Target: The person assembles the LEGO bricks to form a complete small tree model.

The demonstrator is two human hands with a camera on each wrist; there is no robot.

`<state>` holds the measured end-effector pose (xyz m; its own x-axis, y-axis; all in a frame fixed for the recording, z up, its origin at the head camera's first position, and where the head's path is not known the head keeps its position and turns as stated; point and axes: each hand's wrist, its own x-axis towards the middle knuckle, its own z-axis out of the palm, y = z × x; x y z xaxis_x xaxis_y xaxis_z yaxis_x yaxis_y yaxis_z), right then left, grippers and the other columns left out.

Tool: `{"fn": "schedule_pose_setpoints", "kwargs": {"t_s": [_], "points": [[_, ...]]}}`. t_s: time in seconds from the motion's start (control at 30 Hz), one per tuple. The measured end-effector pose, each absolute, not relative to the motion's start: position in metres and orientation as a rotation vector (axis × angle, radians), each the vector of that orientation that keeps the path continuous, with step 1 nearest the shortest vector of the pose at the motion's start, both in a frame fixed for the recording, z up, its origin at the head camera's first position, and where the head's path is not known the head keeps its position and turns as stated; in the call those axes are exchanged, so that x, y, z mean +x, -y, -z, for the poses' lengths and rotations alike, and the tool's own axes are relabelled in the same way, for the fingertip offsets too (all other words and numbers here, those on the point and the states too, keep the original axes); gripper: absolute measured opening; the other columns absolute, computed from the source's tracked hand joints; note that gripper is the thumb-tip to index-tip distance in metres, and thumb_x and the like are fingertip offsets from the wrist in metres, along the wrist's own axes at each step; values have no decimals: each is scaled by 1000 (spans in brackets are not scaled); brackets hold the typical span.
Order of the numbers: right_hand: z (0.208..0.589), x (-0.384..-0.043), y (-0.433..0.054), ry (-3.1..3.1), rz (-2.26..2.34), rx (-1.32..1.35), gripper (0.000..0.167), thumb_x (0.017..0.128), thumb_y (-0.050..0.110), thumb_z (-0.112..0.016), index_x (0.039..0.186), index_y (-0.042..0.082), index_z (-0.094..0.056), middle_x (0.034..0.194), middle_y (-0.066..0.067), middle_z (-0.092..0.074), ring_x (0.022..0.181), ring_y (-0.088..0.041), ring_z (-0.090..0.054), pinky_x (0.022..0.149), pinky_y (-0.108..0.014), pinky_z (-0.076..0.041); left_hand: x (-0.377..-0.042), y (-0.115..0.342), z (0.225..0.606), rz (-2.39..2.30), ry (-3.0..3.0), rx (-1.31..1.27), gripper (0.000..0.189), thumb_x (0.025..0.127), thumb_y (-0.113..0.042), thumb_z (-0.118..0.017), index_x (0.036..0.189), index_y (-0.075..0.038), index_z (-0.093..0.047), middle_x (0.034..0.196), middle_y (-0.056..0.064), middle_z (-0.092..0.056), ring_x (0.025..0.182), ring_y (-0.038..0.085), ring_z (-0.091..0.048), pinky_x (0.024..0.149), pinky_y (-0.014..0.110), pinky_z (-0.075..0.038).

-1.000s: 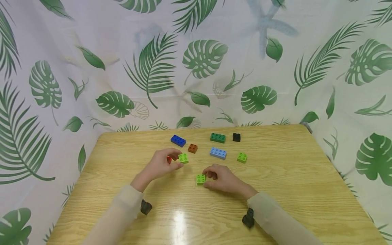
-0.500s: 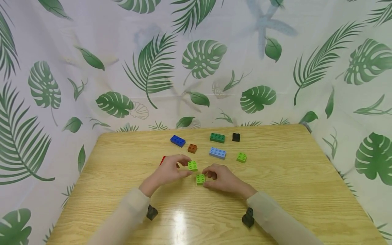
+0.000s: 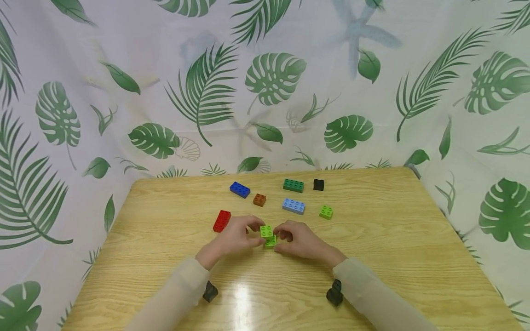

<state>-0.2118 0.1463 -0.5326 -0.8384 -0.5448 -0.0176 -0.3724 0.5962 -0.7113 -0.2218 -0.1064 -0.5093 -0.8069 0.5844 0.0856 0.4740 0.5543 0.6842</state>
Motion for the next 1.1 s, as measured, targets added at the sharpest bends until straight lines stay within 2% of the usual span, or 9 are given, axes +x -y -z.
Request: {"fn": "schedule_pose_setpoints", "kwargs": {"t_s": [0.13, 0.47, 0.7, 1.1], "points": [[532, -212, -147, -2596, 1086, -774, 39, 93, 28, -81, 125, 7, -72, 101, -2, -67, 89, -12, -57, 78, -25, -48, -220, 103, 511, -1063, -2652, 909, 38, 90, -20, -84, 124, -8, -73, 113, 6, -76, 103, 23, -71, 86, 36, -60], [534, -211, -148, -2602, 1094, -784, 41, 92, 27, -83, 125, 6, -72, 100, -2, -67, 87, -13, -56, 76, -24, -47, -215, 99, 512, -1072, -2609, 849, 39, 91, -20, -85, 125, -8, -72, 112, 4, -75, 103, 20, -70, 91, 40, -59], [534, -211, -148, -2601, 1104, -780, 42, 92, 28, -83, 126, 6, -72, 100, -2, -67, 87, -13, -56, 75, -24, -47, -215, 98, 514, -1045, -2618, 871, 39, 90, -21, -86, 124, -8, -73, 110, 4, -75, 101, 19, -69, 89, 36, -59], [532, -209, -146, -2600, 1102, -754, 48, 92, 29, -83, 132, 6, -69, 101, -1, -65, 87, -16, -55, 75, -24, -46, -214, 95, 514, -1044, -2606, 846, 35, 90, -20, -85, 121, -10, -73, 110, 3, -74, 101, 18, -67, 89, 36, -57]]}}
